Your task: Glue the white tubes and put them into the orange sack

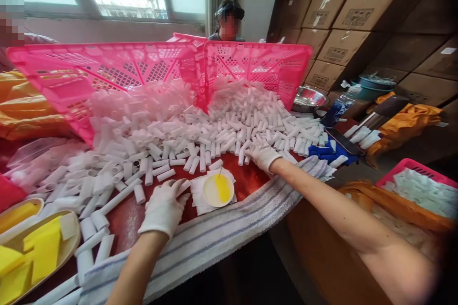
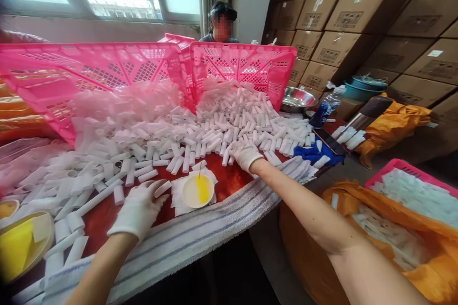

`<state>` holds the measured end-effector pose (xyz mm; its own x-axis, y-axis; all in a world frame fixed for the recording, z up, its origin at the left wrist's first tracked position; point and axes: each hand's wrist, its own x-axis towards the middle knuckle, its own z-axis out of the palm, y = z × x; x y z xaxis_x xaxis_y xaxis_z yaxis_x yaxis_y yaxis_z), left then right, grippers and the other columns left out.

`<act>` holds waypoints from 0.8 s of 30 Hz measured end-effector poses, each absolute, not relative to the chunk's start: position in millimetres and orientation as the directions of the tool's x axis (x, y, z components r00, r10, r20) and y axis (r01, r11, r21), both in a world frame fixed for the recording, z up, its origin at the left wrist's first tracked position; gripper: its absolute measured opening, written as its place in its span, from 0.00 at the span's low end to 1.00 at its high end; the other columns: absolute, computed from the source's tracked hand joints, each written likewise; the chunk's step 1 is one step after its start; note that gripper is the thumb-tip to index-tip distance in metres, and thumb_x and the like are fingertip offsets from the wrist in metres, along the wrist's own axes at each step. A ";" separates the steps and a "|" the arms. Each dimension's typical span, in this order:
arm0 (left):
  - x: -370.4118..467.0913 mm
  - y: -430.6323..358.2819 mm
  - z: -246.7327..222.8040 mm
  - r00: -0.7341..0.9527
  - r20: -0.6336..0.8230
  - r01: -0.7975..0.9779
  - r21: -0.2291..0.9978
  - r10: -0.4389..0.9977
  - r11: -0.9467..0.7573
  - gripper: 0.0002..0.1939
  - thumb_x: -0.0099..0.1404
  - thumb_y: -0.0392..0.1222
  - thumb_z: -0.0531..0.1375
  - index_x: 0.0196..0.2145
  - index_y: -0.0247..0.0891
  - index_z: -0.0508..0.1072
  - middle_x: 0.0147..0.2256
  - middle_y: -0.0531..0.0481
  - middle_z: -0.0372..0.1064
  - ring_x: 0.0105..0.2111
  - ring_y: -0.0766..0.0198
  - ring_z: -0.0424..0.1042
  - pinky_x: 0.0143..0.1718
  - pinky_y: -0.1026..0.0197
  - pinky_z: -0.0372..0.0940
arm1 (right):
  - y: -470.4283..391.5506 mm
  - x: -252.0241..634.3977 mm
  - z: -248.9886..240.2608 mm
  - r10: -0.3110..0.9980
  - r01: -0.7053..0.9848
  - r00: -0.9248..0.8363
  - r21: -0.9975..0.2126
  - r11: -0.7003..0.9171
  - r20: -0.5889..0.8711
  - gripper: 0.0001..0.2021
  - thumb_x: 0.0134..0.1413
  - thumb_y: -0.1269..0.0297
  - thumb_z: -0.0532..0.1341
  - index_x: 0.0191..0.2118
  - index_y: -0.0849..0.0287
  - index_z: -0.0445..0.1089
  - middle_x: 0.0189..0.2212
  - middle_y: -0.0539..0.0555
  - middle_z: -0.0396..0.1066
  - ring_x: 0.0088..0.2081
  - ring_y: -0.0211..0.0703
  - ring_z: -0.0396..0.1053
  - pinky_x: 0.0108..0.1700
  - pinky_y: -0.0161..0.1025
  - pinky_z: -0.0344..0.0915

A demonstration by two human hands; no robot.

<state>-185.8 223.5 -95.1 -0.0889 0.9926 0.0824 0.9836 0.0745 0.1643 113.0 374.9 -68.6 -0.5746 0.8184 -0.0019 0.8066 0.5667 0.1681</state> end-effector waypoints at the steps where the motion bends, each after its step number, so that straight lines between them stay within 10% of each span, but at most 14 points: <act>1: -182.5 227.0 -94.8 -0.089 0.035 0.983 0.162 0.995 0.083 0.21 0.61 0.46 0.52 0.51 0.41 0.69 0.44 0.42 0.68 0.42 0.52 0.65 0.43 0.54 0.61 | 375.2 113.4 -71.1 0.818 0.809 -0.575 0.146 0.569 -0.002 0.13 0.59 0.69 0.51 0.42 0.64 0.71 0.45 0.64 0.67 0.49 0.52 0.61 0.53 0.53 0.51; 4: -176.7 233.2 -95.3 -0.109 -0.039 0.982 0.149 0.993 0.114 0.20 0.62 0.43 0.50 0.49 0.40 0.70 0.41 0.41 0.69 0.40 0.53 0.66 0.41 0.54 0.61 | 364.6 113.3 -76.0 0.796 0.793 -0.602 -0.068 0.605 0.061 0.11 0.58 0.65 0.54 0.37 0.63 0.72 0.43 0.62 0.67 0.47 0.51 0.62 0.51 0.50 0.55; 10: -180.2 220.6 -107.0 -0.241 0.032 0.901 0.379 0.970 0.211 0.17 0.59 0.45 0.55 0.44 0.40 0.74 0.41 0.45 0.71 0.41 0.54 0.67 0.44 0.55 0.61 | 295.7 102.8 -89.0 0.899 0.323 -0.432 -0.917 0.234 0.077 0.21 0.53 0.50 0.57 0.47 0.60 0.67 0.41 0.56 0.71 0.39 0.42 0.68 0.40 0.38 0.66; 19: -162.1 203.5 -111.0 -0.380 0.089 0.606 0.776 0.921 0.175 0.19 0.56 0.50 0.58 0.42 0.39 0.72 0.42 0.46 0.72 0.44 0.57 0.69 0.48 0.54 0.63 | 287.7 69.5 -111.8 0.894 0.095 -0.380 -0.972 -0.217 -0.237 0.24 0.45 0.43 0.60 0.39 0.61 0.65 0.21 0.47 0.63 0.20 0.32 0.59 0.22 0.31 0.54; 24: -145.2 202.9 -117.5 -0.379 0.015 0.363 0.922 0.925 0.134 0.20 0.54 0.50 0.60 0.43 0.37 0.70 0.41 0.44 0.72 0.41 0.58 0.71 0.46 0.55 0.65 | 284.4 62.5 -127.3 0.947 0.287 -0.319 -0.956 0.059 -0.037 0.16 0.48 0.49 0.60 0.31 0.59 0.66 0.26 0.50 0.68 0.28 0.37 0.65 0.31 0.36 0.64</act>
<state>-145.2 202.9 -117.5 -0.3785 0.9255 0.0147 0.3631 0.1338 0.9221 62.5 284.4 -127.3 -0.3189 0.9471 -0.0369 0.2870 0.0593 -0.9561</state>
